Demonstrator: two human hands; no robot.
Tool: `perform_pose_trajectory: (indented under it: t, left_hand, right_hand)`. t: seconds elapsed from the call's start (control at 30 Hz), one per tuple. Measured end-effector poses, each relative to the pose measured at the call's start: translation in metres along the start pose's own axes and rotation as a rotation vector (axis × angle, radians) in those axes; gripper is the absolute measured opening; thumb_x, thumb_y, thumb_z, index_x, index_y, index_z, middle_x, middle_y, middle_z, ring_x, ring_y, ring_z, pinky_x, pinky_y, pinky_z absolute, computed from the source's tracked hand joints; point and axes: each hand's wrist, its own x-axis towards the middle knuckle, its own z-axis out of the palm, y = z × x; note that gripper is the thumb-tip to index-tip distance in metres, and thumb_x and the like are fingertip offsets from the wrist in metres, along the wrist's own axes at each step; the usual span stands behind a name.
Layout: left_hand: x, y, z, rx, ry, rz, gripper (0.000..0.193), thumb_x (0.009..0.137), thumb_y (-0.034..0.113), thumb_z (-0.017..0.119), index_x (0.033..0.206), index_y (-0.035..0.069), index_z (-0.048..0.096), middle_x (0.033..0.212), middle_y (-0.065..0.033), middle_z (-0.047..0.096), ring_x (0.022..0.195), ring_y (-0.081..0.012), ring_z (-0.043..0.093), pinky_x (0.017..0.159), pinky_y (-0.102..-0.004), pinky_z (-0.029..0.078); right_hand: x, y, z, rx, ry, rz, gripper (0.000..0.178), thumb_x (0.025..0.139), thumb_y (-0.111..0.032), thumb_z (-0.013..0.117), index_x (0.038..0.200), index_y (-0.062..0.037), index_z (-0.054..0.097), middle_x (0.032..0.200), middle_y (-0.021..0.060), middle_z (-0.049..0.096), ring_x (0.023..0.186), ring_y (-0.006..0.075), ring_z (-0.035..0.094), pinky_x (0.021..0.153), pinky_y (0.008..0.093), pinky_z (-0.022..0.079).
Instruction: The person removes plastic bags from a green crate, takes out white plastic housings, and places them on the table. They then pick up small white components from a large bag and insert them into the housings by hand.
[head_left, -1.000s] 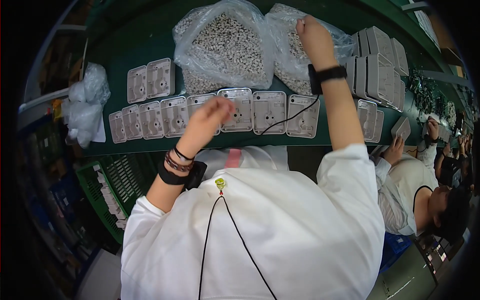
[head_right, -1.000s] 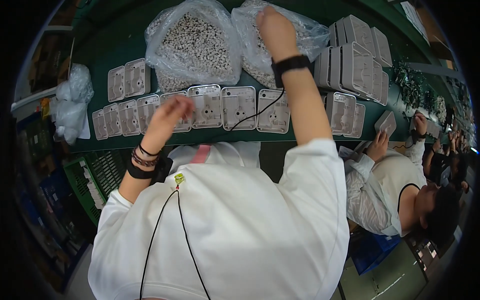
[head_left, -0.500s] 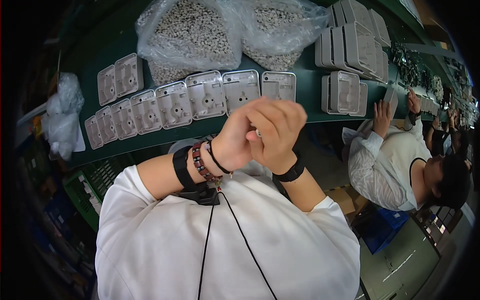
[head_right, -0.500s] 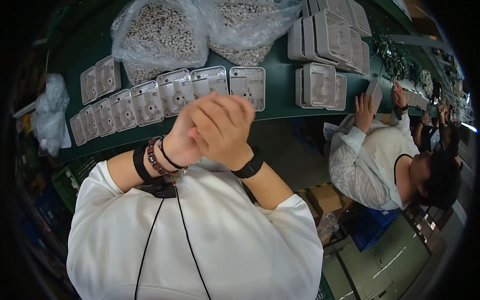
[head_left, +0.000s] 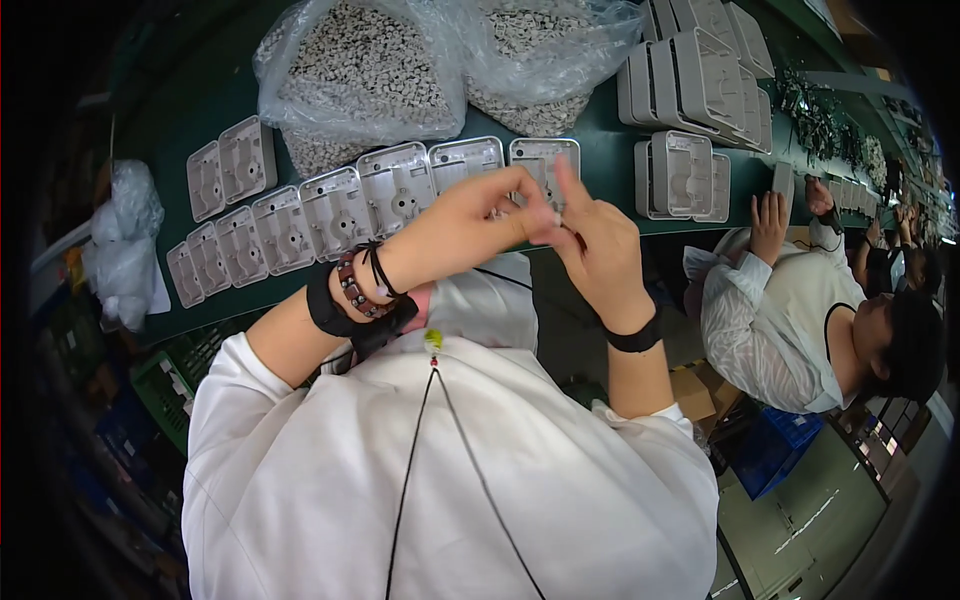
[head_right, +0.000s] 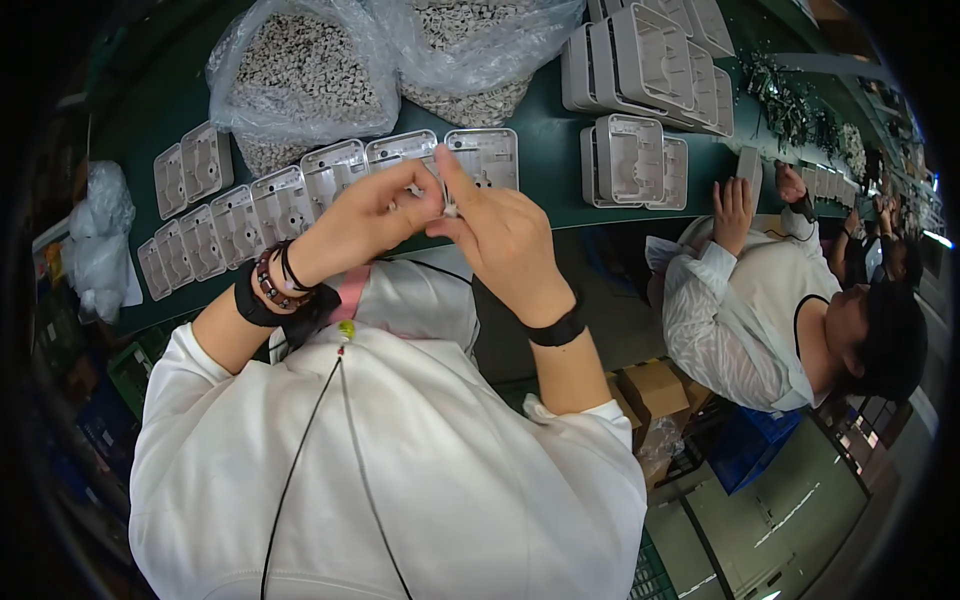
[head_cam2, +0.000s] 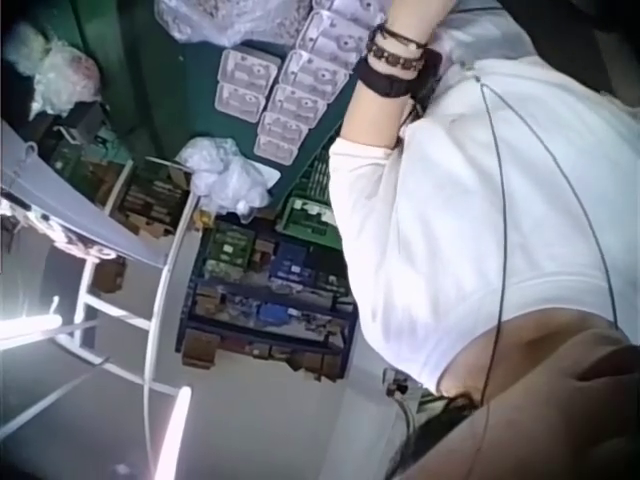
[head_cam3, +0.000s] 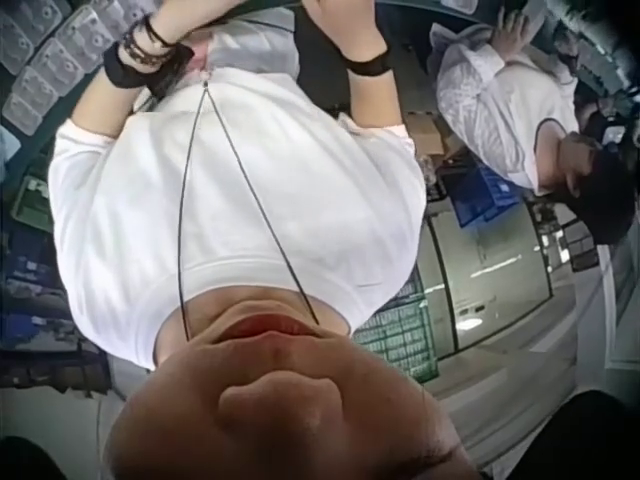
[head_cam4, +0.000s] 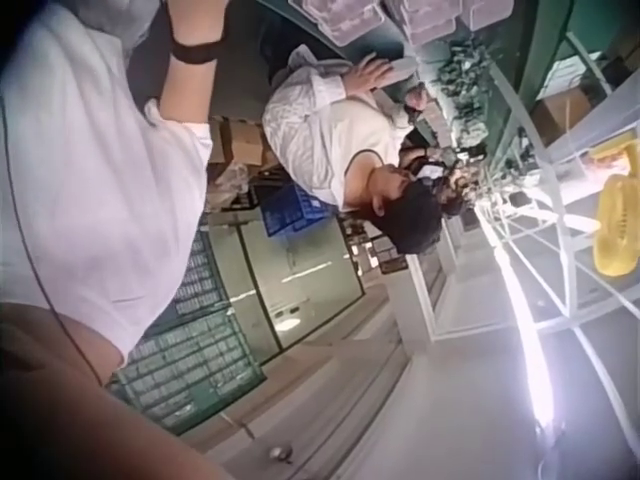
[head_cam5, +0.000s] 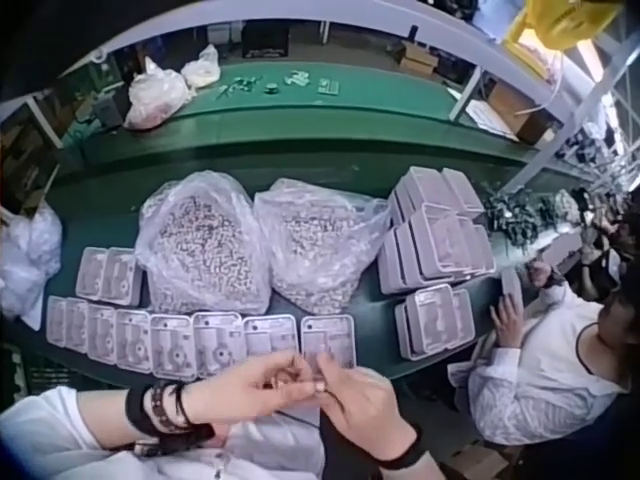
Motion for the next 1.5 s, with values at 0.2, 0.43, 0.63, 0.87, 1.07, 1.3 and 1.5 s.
perform_pose_trajectory:
  t: [0.2, 0.43, 0.63, 0.87, 1.07, 1.3, 1.5]
  left_hand:
    - [-0.002, -0.007, 0.005, 0.712, 0.073, 0.164, 0.024, 0.081, 0.026, 0.058, 0.087, 0.002, 0.057, 0.065, -0.0016, 0.056, 0.059, -0.0133, 0.052, 0.055, -0.0277, 0.041]
    - [0.013, -0.034, -0.011, 0.373, 0.101, 0.072, 0.023, 0.080, 0.023, 0.059, 0.089, 0.002, 0.059, 0.069, -0.0095, 0.059, 0.063, -0.0151, 0.056, 0.059, -0.0272, 0.043]
    - [0.041, -0.043, -0.021, 1.020, 0.206, 0.176, 0.027, 0.080, 0.030, 0.058, 0.098, 0.011, 0.057, 0.067, -0.0134, 0.060, 0.062, -0.0207, 0.060, 0.053, -0.0314, 0.044]
    - [0.071, -0.094, -0.046, 1.522, 0.324, 0.194, 0.037, 0.074, 0.037, 0.057, 0.105, 0.016, 0.055, 0.062, -0.0094, 0.060, 0.054, -0.0261, 0.059, 0.049, -0.0356, 0.045]
    - [0.066, -0.100, -0.047, 1.529, 0.357, 0.211, 0.034, 0.075, 0.034, 0.057, 0.105, 0.019, 0.055, 0.055, -0.0068, 0.058, 0.050, -0.0247, 0.059, 0.047, -0.0344, 0.045]
    - [0.059, -0.102, -0.047, 1.519, 0.433, 0.245, 0.019, 0.074, 0.019, 0.052, 0.092, 0.013, 0.054, 0.058, -0.0069, 0.059, 0.052, -0.0238, 0.061, 0.045, -0.0349, 0.046]
    - [0.058, -0.101, -0.048, 1.469, 0.391, 0.192, 0.021, 0.075, 0.017, 0.052, 0.095, 0.013, 0.053, 0.063, -0.0074, 0.060, 0.054, -0.0237, 0.061, 0.046, -0.0343, 0.046]
  right_hand:
    - [-0.001, 0.003, -0.003, -0.354, -0.353, -0.160, 0.054, 0.068, -0.010, 0.065, 0.120, -0.0061, 0.048, 0.070, 0.0087, 0.058, 0.051, 0.0199, 0.053, 0.049, 0.0289, 0.042]
    - [-0.020, 0.024, 0.015, 0.145, -0.192, 0.153, 0.024, 0.070, -0.004, 0.065, 0.092, -0.0013, 0.057, 0.071, 0.0101, 0.059, 0.060, 0.0224, 0.057, 0.054, 0.0270, 0.044]
    - [0.003, 0.066, -0.005, -0.025, -0.097, 0.026, 0.009, 0.071, 0.000, 0.062, 0.078, -0.0015, 0.056, 0.074, 0.0101, 0.059, 0.064, 0.0246, 0.057, 0.057, 0.0288, 0.045]
    - [0.054, 0.136, 0.012, -0.463, -0.449, -0.452, 0.012, 0.062, -0.008, 0.060, 0.075, -0.0065, 0.058, 0.089, 0.0051, 0.055, 0.080, 0.0218, 0.052, 0.069, 0.0316, 0.042]
    - [0.075, 0.161, 0.043, -0.495, -0.642, -0.696, 0.014, 0.060, -0.014, 0.056, 0.073, -0.0100, 0.059, 0.099, 0.0036, 0.051, 0.093, 0.0194, 0.047, 0.077, 0.0309, 0.039]
    - [0.099, 0.164, 0.062, -0.478, -0.911, -0.937, 0.011, 0.062, -0.015, 0.056, 0.071, -0.0103, 0.062, 0.098, 0.0005, 0.050, 0.095, 0.0177, 0.045, 0.078, 0.0273, 0.038]
    - [0.098, 0.159, 0.054, -0.438, -0.930, -0.904, 0.012, 0.063, -0.013, 0.057, 0.073, -0.0092, 0.063, 0.107, 0.0024, 0.049, 0.099, 0.0202, 0.044, 0.079, 0.0304, 0.038]
